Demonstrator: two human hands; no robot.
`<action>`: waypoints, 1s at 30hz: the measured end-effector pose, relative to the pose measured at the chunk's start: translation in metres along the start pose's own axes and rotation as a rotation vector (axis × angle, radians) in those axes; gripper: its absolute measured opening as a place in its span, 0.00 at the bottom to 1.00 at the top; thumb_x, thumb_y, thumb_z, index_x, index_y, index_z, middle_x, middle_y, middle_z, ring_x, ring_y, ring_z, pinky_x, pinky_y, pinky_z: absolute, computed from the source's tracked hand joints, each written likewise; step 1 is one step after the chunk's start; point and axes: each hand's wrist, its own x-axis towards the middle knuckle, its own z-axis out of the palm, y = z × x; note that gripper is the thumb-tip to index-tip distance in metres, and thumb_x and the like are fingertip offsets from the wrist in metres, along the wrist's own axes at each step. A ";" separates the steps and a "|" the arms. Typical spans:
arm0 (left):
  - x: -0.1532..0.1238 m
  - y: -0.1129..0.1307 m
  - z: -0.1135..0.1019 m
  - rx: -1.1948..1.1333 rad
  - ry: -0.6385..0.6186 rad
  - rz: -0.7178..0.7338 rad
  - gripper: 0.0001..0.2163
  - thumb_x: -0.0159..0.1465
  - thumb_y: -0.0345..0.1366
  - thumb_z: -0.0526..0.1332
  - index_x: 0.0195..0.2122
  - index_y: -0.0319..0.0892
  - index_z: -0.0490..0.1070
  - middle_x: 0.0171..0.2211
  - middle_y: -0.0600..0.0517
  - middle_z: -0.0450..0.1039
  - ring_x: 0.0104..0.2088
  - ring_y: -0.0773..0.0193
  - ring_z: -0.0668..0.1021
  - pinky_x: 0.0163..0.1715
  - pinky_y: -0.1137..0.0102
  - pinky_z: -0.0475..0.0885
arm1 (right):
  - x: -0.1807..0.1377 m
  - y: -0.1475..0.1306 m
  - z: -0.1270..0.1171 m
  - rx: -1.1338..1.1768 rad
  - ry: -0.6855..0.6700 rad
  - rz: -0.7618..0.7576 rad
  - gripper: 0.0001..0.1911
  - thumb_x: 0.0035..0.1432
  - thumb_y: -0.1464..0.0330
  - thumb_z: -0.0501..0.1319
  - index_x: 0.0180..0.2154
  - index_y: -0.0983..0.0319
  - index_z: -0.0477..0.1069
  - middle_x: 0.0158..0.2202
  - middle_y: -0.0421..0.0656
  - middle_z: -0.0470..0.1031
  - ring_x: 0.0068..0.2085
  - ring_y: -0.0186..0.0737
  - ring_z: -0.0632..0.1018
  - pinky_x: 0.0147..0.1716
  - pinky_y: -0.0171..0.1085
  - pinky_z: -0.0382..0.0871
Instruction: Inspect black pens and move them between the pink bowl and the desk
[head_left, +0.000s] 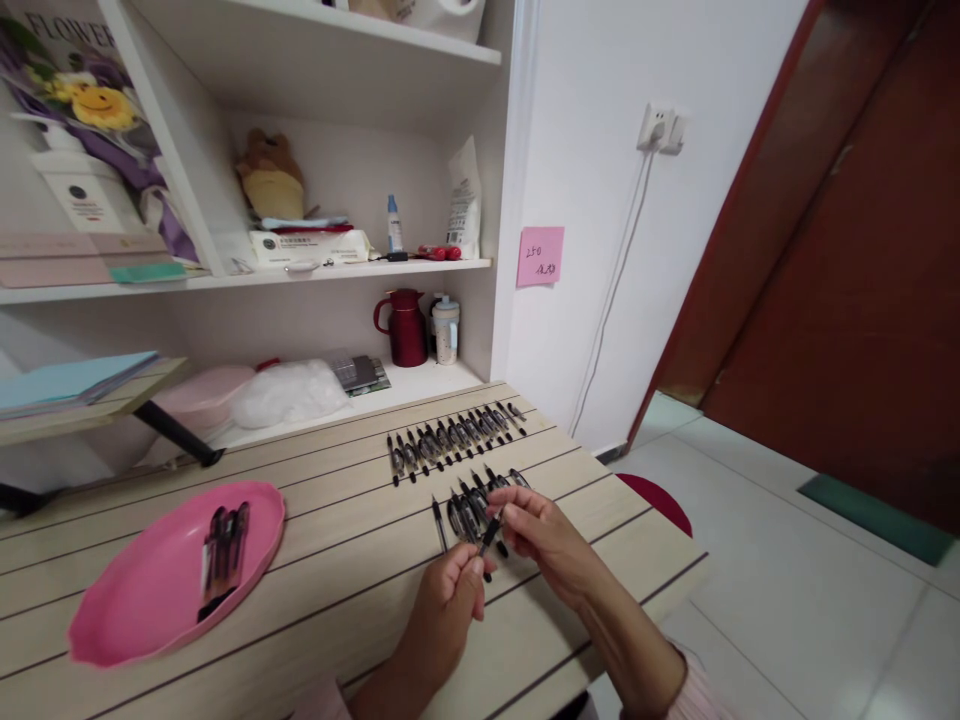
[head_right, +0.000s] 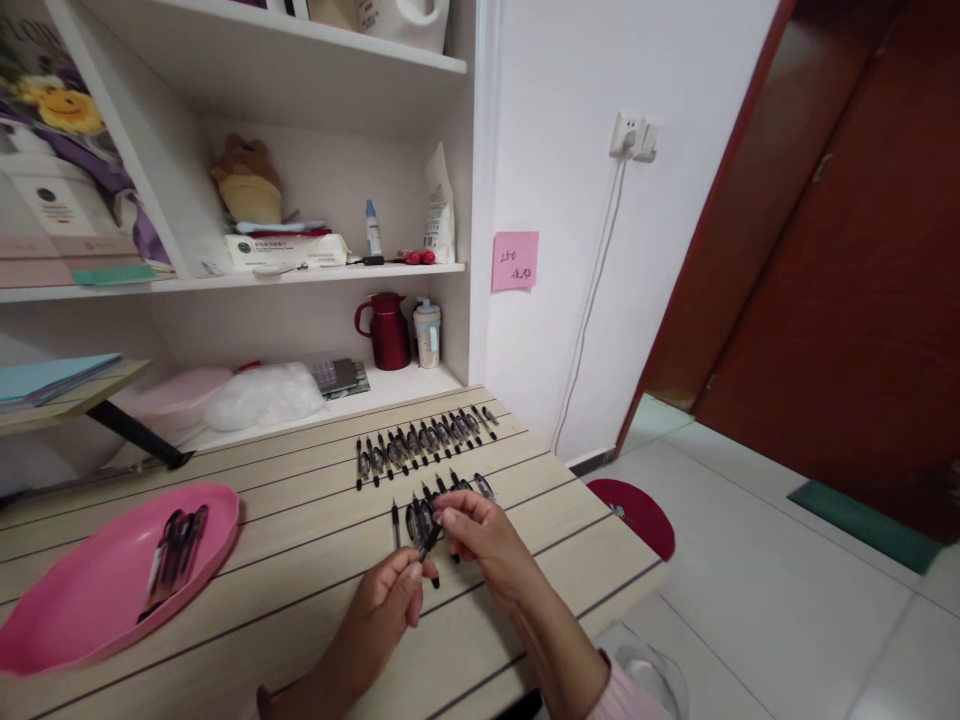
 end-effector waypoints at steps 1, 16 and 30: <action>0.000 -0.001 0.000 0.003 -0.005 0.000 0.11 0.61 0.41 0.51 0.32 0.40 0.66 0.14 0.59 0.57 0.17 0.70 0.58 0.20 0.74 0.52 | 0.000 0.000 0.000 0.005 -0.017 0.012 0.18 0.40 0.59 0.68 0.33 0.62 0.72 0.25 0.39 0.71 0.20 0.26 0.63 0.18 0.29 0.49; 0.001 -0.002 -0.001 0.085 -0.040 0.026 0.12 0.62 0.42 0.50 0.32 0.40 0.67 0.15 0.59 0.59 0.19 0.69 0.61 0.23 0.72 0.56 | 0.002 0.003 -0.003 -0.068 0.039 -0.029 0.16 0.38 0.59 0.68 0.23 0.64 0.68 0.15 0.33 0.62 0.17 0.24 0.59 0.16 0.29 0.45; 0.002 -0.003 -0.001 0.090 -0.043 0.043 0.12 0.61 0.42 0.50 0.32 0.40 0.67 0.14 0.59 0.59 0.19 0.68 0.61 0.23 0.72 0.56 | -0.003 0.003 -0.003 -0.025 -0.029 0.022 0.17 0.41 0.59 0.67 0.31 0.64 0.71 0.19 0.36 0.66 0.19 0.25 0.61 0.18 0.29 0.47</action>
